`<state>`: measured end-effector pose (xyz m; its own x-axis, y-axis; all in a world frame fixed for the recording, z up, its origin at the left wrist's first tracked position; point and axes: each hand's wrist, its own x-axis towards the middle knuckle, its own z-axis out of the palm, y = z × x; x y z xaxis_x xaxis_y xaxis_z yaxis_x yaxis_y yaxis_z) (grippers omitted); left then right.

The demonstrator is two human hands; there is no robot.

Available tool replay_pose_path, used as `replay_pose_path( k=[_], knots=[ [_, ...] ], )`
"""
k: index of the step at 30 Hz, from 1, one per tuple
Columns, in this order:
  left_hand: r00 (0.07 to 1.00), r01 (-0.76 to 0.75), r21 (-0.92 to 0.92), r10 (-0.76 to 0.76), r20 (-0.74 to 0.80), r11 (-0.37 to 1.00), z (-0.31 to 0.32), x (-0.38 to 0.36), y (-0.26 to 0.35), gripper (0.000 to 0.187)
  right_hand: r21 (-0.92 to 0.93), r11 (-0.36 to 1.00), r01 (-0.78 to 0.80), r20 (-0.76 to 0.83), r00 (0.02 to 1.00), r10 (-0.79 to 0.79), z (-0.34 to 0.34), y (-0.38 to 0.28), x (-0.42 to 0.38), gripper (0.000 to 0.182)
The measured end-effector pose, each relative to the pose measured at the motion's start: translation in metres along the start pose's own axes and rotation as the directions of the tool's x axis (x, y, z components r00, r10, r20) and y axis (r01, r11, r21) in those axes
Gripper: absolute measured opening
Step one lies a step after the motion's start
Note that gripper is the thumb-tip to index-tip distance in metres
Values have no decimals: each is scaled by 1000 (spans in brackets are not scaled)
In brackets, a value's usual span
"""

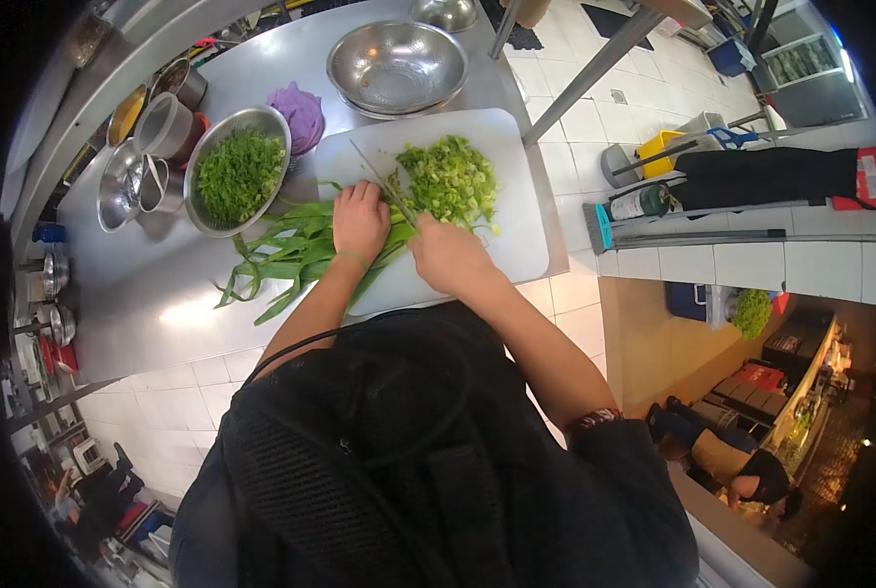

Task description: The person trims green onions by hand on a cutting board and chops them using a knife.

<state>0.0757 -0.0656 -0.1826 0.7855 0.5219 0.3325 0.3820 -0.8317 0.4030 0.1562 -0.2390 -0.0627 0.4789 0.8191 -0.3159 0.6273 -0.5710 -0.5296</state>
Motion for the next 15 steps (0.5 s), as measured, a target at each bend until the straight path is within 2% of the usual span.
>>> replay_pose_path(
  k=[2, 5, 7, 10, 13, 15],
  knots=[
    [1000, 22, -11, -22, -15, 1000, 2, -2, 0, 20, -26, 999, 25, 44, 999, -24, -12, -3, -15, 29],
    [999, 20, -13, -21, -38, 1000, -2, -4, 2, 21, -4, 999, -48, 117, 992, 48, 19, 12, -22, 27],
    [999, 37, -11, -37, -2, 999, 0, -7, 2, 22, 52, 998, -24, -63, 998, 27, 60, 32, 4, 26],
    [999, 31, 7, -31, 16, 999, 2, -3, 0, 24, 71, 996, 57, -105, 993, -49, 59, 33, 37, 27],
    [999, 47, 25, -47, 10, 999, 3, 0, 3, 25, 84, 996, 24, -80, 997, -17, 58, 37, 32, 28],
    [998, 63, 44, -64, 19, 997, 3, 0, 1, 25, 95, 995, 13, -62, 998, -7, 58, 47, 1, 28]
  ],
)
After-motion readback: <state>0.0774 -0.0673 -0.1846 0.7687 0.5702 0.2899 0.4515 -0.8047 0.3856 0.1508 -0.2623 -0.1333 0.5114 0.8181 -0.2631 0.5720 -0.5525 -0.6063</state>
